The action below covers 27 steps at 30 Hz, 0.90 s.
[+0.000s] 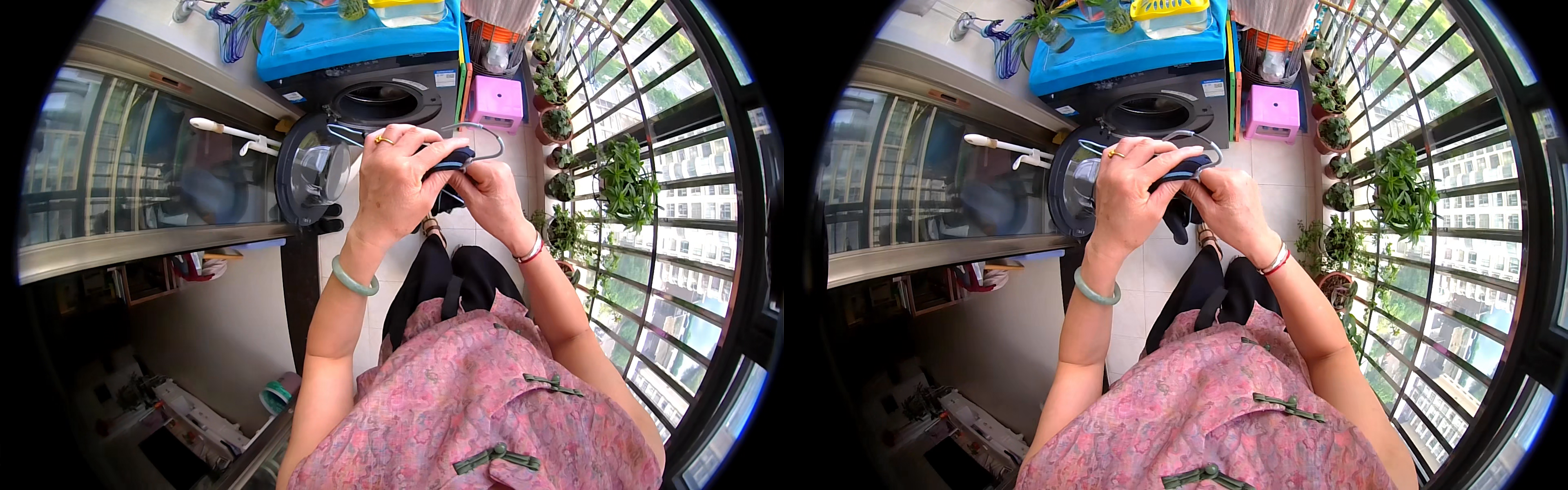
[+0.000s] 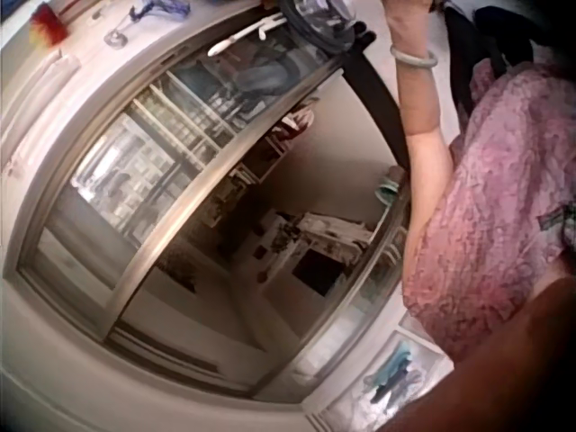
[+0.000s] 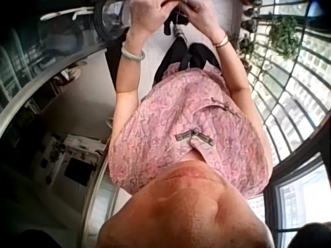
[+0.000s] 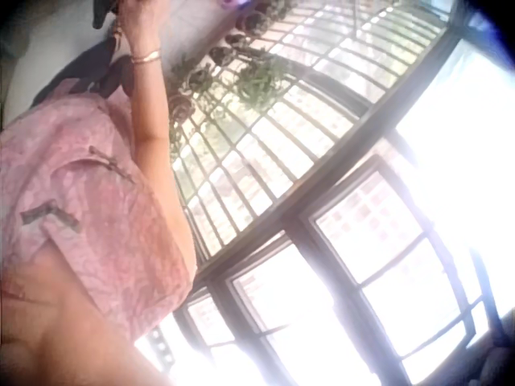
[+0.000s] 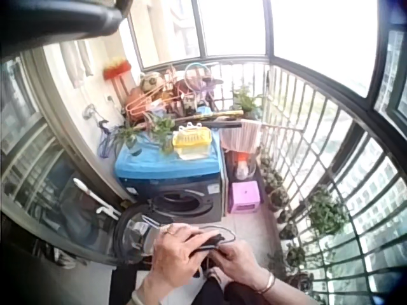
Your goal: The person removes wet clothes from a washing machine, places them on hangers, and hangs them on a drying rack. The person handles a dark garment, a white and black garment, a brown garment, and a white patterned garment, using hangers and clothespins to secure them for drying.
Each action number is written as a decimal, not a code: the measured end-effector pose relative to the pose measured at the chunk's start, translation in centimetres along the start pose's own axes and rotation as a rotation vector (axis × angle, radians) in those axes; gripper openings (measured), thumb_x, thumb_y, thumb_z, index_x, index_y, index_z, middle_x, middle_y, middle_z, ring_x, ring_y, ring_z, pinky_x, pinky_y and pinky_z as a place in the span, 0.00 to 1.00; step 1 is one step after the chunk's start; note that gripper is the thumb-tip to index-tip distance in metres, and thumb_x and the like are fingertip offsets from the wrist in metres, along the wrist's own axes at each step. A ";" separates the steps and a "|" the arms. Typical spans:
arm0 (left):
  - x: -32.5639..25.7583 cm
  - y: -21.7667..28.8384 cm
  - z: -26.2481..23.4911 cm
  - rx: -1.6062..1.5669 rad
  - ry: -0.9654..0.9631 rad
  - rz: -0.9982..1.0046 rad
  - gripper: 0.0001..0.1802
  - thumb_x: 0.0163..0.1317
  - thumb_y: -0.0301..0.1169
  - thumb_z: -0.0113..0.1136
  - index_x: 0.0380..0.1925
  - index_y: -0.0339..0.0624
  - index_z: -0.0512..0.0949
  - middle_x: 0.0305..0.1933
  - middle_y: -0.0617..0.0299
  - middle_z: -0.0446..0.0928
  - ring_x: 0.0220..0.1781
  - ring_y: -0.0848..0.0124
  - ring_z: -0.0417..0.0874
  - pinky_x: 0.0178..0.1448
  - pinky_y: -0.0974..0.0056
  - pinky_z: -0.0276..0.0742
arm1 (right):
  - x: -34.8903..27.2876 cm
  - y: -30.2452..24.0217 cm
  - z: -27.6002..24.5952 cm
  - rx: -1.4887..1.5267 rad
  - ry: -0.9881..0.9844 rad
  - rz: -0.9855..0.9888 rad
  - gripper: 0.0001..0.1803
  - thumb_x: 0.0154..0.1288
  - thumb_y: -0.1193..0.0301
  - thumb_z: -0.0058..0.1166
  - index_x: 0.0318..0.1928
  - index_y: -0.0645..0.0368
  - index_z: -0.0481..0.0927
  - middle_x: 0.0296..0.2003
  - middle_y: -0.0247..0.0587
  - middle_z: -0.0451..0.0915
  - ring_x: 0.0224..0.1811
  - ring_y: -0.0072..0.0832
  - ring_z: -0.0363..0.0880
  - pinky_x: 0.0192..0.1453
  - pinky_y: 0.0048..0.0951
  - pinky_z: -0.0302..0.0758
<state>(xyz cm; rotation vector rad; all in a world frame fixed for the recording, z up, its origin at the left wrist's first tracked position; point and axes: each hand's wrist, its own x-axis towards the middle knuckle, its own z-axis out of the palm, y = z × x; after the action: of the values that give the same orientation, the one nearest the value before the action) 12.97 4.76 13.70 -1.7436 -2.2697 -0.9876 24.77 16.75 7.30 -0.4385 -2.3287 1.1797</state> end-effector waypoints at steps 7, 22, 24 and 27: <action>-1.8 1.2 -2.1 -0.112 -0.027 -0.091 0.18 0.55 0.31 0.68 0.48 0.50 0.84 0.32 0.61 0.78 0.38 0.62 0.78 0.47 0.60 0.73 | -0.6 -1.9 -0.8 0.039 0.173 -0.087 0.10 0.53 0.72 0.69 0.30 0.61 0.80 0.22 0.42 0.77 0.20 0.35 0.75 0.25 0.32 0.71; -7.3 -0.9 -8.5 -0.308 0.221 -0.260 0.10 0.58 0.25 0.69 0.41 0.39 0.86 0.26 0.65 0.76 0.27 0.78 0.71 0.32 0.71 0.67 | -5.2 -3.3 9.2 0.198 0.210 0.407 0.21 0.63 0.58 0.64 0.47 0.62 0.80 0.32 0.40 0.84 0.29 0.29 0.81 0.33 0.30 0.75; -8.9 -1.6 -9.8 -0.308 0.215 -0.242 0.10 0.59 0.24 0.69 0.41 0.39 0.86 0.26 0.66 0.75 0.27 0.79 0.70 0.32 0.72 0.66 | -4.2 -4.5 11.1 -0.012 0.119 0.370 0.27 0.60 0.51 0.64 0.51 0.59 0.79 0.33 0.40 0.85 0.30 0.35 0.83 0.34 0.34 0.76; -11.1 -1.7 -12.6 -0.320 0.260 -0.263 0.09 0.60 0.24 0.68 0.41 0.38 0.86 0.26 0.68 0.75 0.27 0.80 0.69 0.32 0.73 0.65 | -3.7 -5.5 14.7 -0.181 -0.030 0.297 0.22 0.61 0.57 0.63 0.50 0.56 0.79 0.32 0.40 0.85 0.32 0.38 0.85 0.36 0.36 0.78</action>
<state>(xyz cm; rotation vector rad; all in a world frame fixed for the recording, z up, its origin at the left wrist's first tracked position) 11.44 -11.53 17.71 -1.3287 -2.3048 -1.6028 19.29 2.14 3.33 -0.8614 -2.4674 1.1120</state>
